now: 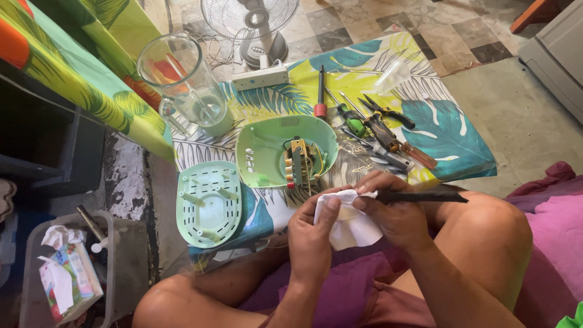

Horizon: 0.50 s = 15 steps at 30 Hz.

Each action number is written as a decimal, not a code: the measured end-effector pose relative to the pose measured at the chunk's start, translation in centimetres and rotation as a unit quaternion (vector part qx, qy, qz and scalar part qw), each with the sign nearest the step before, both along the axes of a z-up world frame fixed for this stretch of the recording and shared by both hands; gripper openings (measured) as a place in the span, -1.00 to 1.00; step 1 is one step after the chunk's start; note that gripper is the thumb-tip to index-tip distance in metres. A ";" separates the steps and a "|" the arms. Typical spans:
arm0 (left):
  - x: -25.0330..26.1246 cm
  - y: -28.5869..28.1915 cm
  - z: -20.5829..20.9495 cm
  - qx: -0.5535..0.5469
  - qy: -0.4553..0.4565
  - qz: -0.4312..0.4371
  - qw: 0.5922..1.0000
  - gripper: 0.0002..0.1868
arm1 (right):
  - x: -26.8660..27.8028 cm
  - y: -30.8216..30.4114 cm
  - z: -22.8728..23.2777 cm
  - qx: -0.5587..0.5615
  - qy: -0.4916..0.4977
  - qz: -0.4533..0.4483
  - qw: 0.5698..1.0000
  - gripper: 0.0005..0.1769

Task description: The person uses a soldering iron to work on a small electronic component held in their left hand. They repeatedly apply the soldering iron to different points on the component, then wipe the iron tip with a tissue.

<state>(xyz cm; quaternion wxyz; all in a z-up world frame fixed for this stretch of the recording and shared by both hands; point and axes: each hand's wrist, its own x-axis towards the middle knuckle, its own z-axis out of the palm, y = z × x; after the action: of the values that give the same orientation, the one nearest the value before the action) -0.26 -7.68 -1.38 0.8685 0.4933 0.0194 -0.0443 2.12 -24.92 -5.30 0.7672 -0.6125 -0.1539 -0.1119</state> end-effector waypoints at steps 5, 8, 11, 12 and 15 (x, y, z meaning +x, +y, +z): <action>1.0 0.5 -1.5 -0.038 0.028 -0.054 0.997 -0.65 | 0.2 -0.9 1.9 -0.124 -0.109 0.010 0.986 -0.77; 1.5 0.5 -1.8 -0.162 0.074 -0.089 0.980 -0.70 | 0.5 -1.5 3.3 -0.194 -0.130 0.027 0.972 -0.78; 1.7 0.4 -1.5 -0.158 0.050 -0.048 0.985 -0.70 | 0.3 -1.4 4.0 -0.174 -0.089 0.060 0.979 -0.66; 1.7 0.5 -1.3 -0.130 0.040 -0.037 0.990 -0.68 | 0.0 -0.9 3.9 -0.103 -0.021 0.089 0.991 -0.55; 1.4 0.7 -0.6 -0.048 -0.007 -0.017 0.999 -0.64 | -0.6 0.1 3.1 -0.033 0.067 0.082 0.994 -0.51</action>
<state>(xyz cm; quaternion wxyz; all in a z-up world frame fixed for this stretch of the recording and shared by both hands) 1.14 -6.95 -1.97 0.8905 0.4514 0.0033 -0.0564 1.53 -24.82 -2.17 0.7617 -0.6290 -0.1554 -0.0015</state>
